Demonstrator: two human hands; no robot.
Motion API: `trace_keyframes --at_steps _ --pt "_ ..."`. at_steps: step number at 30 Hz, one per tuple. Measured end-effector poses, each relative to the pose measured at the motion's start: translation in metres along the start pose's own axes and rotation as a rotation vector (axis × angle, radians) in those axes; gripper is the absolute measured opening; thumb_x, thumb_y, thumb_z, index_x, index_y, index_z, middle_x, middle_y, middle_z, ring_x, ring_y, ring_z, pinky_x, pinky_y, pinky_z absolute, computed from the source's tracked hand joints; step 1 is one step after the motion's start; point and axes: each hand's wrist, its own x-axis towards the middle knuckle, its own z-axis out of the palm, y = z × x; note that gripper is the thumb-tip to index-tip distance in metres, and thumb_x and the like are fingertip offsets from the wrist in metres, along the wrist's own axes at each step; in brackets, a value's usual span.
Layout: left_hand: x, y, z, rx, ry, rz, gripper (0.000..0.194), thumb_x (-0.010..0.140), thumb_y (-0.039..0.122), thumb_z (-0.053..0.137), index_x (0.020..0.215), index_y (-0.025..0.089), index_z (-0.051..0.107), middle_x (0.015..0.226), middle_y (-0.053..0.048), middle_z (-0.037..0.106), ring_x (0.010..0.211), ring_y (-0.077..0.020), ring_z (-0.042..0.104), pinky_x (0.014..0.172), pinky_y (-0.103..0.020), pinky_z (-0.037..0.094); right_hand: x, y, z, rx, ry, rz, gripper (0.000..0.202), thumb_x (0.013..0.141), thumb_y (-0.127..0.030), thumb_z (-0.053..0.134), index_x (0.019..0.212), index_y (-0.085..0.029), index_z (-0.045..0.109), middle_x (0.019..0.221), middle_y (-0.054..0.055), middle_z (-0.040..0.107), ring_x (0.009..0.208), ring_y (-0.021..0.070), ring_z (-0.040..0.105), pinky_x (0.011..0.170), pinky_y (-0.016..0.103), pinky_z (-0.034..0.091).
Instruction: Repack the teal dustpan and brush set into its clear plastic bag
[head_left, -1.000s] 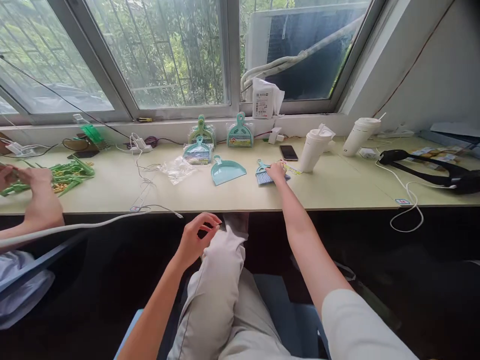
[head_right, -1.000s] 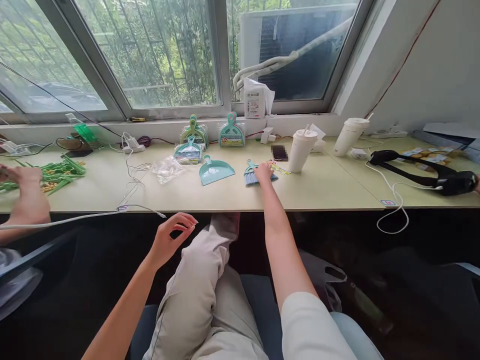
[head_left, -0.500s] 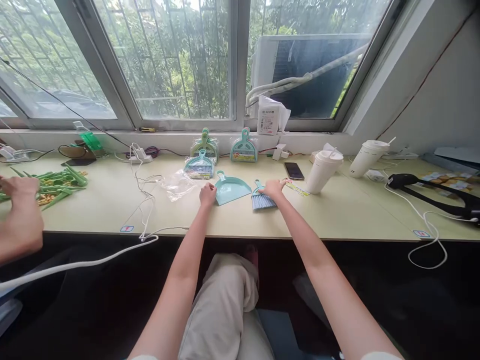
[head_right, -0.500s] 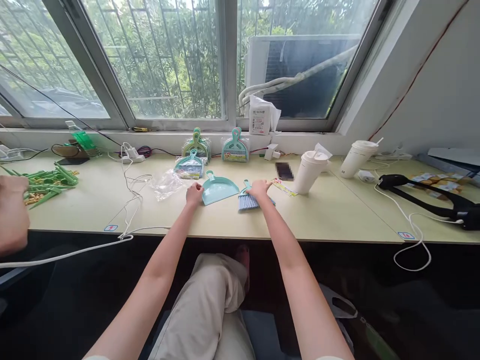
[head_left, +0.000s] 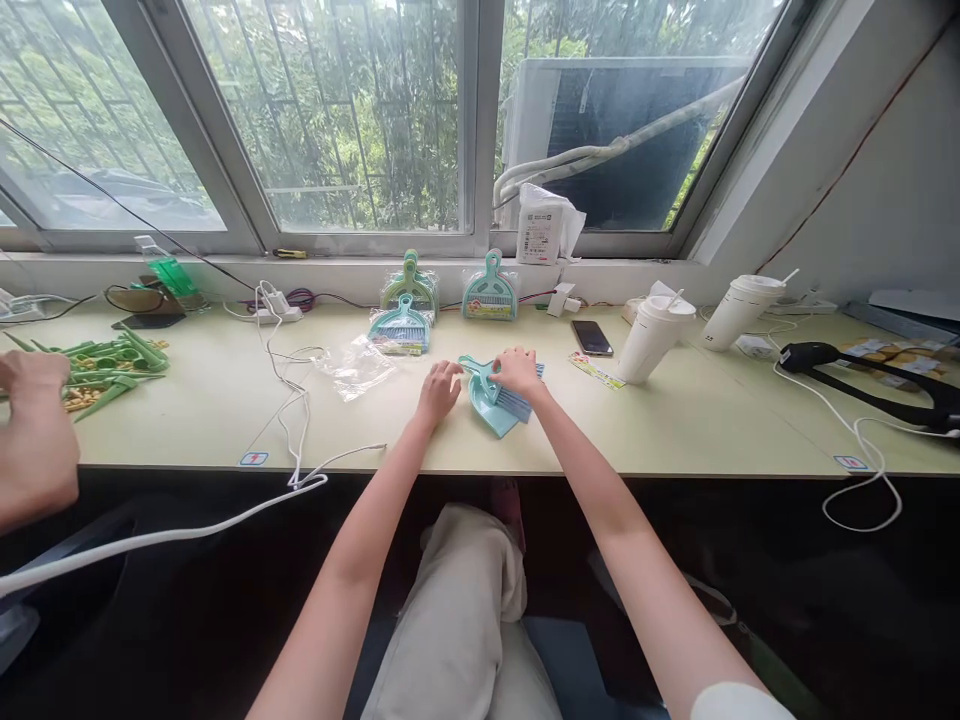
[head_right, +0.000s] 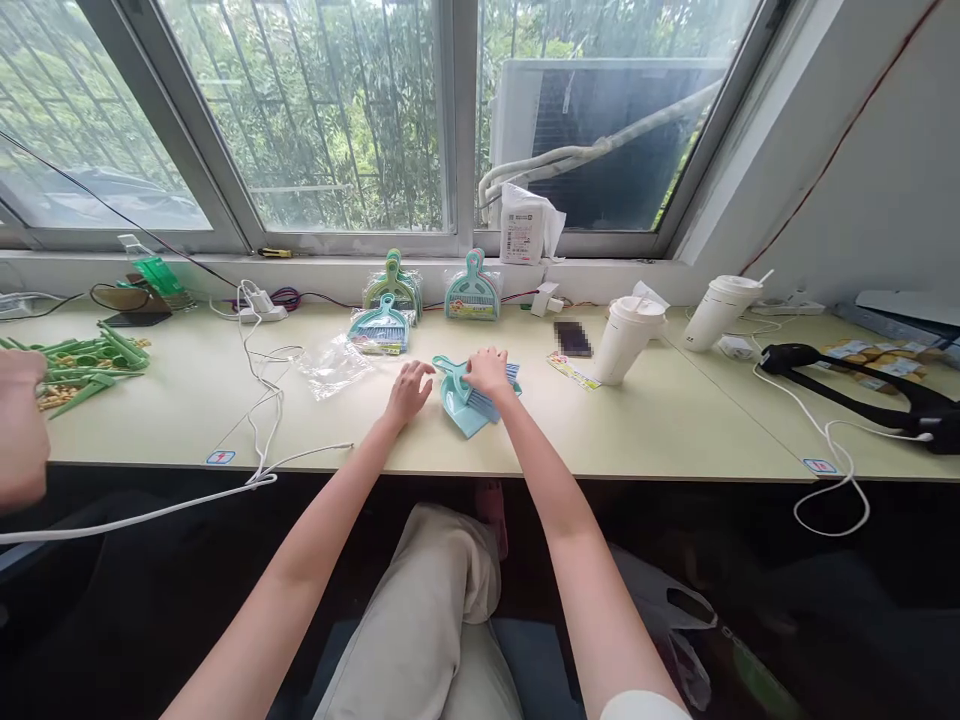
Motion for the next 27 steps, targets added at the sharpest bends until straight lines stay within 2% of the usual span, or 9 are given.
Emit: trace_keyframes --at_steps 2,4,8,11,13,15,20,23,27 --pt "0.009 -0.008 -0.001 0.059 0.056 0.046 0.042 0.081 0.015 0.054 0.122 0.022 0.049 0.133 -0.011 0.049 0.124 -0.026 0.043 0.1 -0.04 0.038 0.0 -0.009 0.002 -0.017 0.0 0.007 0.019 0.08 -0.033 0.06 0.09 -0.021 0.071 0.107 0.01 0.065 0.107 0.026 0.048 0.09 0.038 0.026" --pt "0.018 -0.017 0.0 0.076 0.002 0.084 0.053 0.078 0.011 0.056 0.128 0.024 0.044 0.138 -0.009 0.044 0.127 -0.0256 0.041 0.103 -0.041 0.037 0.002 -0.013 0.002 -0.023 -0.016 -0.004 0.02 0.08 -0.034 0.06 0.089 -0.021 0.071 0.105 0.01 0.066 0.106 0.0258 0.049 0.09 0.039 0.025" --pt "0.029 -0.028 0.007 0.019 -0.136 0.065 0.048 0.083 0.012 0.051 0.129 0.025 0.045 0.12 -0.009 0.055 0.106 -0.0232 0.057 0.09 -0.037 0.047 0.006 -0.016 -0.004 -0.047 -0.146 -0.02 0.019 0.075 -0.036 0.065 0.082 -0.02 0.073 0.092 0.01 0.07 0.099 0.0249 0.056 0.09 0.039 0.025" --pt "0.032 -0.031 0.013 0.01 -0.07 0.115 0.048 0.082 0.013 0.054 0.127 0.026 0.048 0.128 -0.01 0.05 0.118 -0.0252 0.05 0.098 -0.04 0.043 0.01 -0.016 -0.004 -0.055 -0.209 0.008 0.02 0.073 -0.037 0.067 0.079 -0.019 0.073 0.086 0.009 0.071 0.089 0.0227 0.06 0.089 0.038 0.027" --pt "0.032 -0.034 0.017 -0.018 -0.031 0.172 0.052 0.081 0.012 0.055 0.129 0.027 0.046 0.14 -0.009 0.041 0.13 -0.0252 0.039 0.106 -0.042 0.035 0.013 -0.015 -0.001 -0.032 -0.207 0.025 0.021 0.074 -0.039 0.066 0.08 -0.02 0.073 0.086 0.008 0.071 0.088 0.0217 0.061 0.088 0.036 0.03" --pt "0.034 -0.037 0.021 -0.073 -0.059 0.188 0.055 0.082 0.011 0.053 0.133 0.028 0.042 0.142 -0.008 0.038 0.132 -0.0231 0.036 0.108 -0.041 0.033 0.015 -0.013 0.003 0.0 -0.199 0.046 0.022 0.076 -0.04 0.065 0.082 -0.021 0.072 0.087 0.007 0.072 0.09 0.021 0.062 0.086 0.034 0.032" --pt "0.035 -0.041 0.023 0.009 -0.041 0.086 0.05 0.082 0.013 0.056 0.129 0.026 0.048 0.121 -0.01 0.048 0.113 -0.0239 0.05 0.099 -0.04 0.04 0.018 -0.015 0.011 0.052 -0.127 0.052 0.014 0.078 -0.033 0.066 0.085 -0.022 0.072 0.094 0.005 0.072 0.095 0.0206 0.061 0.083 0.031 0.037" --pt "0.034 -0.038 0.019 0.138 -0.01 0.13 0.037 0.082 0.011 0.054 0.117 0.024 0.056 0.115 -0.01 0.052 0.11 -0.0259 0.051 0.099 -0.042 0.039 0.019 -0.018 0.012 0.046 -0.114 0.028 0.01 0.078 -0.028 0.067 0.085 -0.022 0.072 0.093 0.006 0.072 0.091 0.0204 0.063 0.081 0.029 0.039" --pt "0.031 -0.03 0.014 0.246 -0.074 0.213 0.032 0.084 0.002 0.042 0.105 0.019 0.06 0.115 -0.012 0.056 0.105 -0.0241 0.055 0.092 -0.037 0.042 0.022 -0.018 0.013 0.033 -0.122 -0.004 0.009 0.077 -0.025 0.068 0.084 -0.021 0.073 0.091 0.006 0.073 0.085 0.0187 0.064 0.076 0.027 0.041"
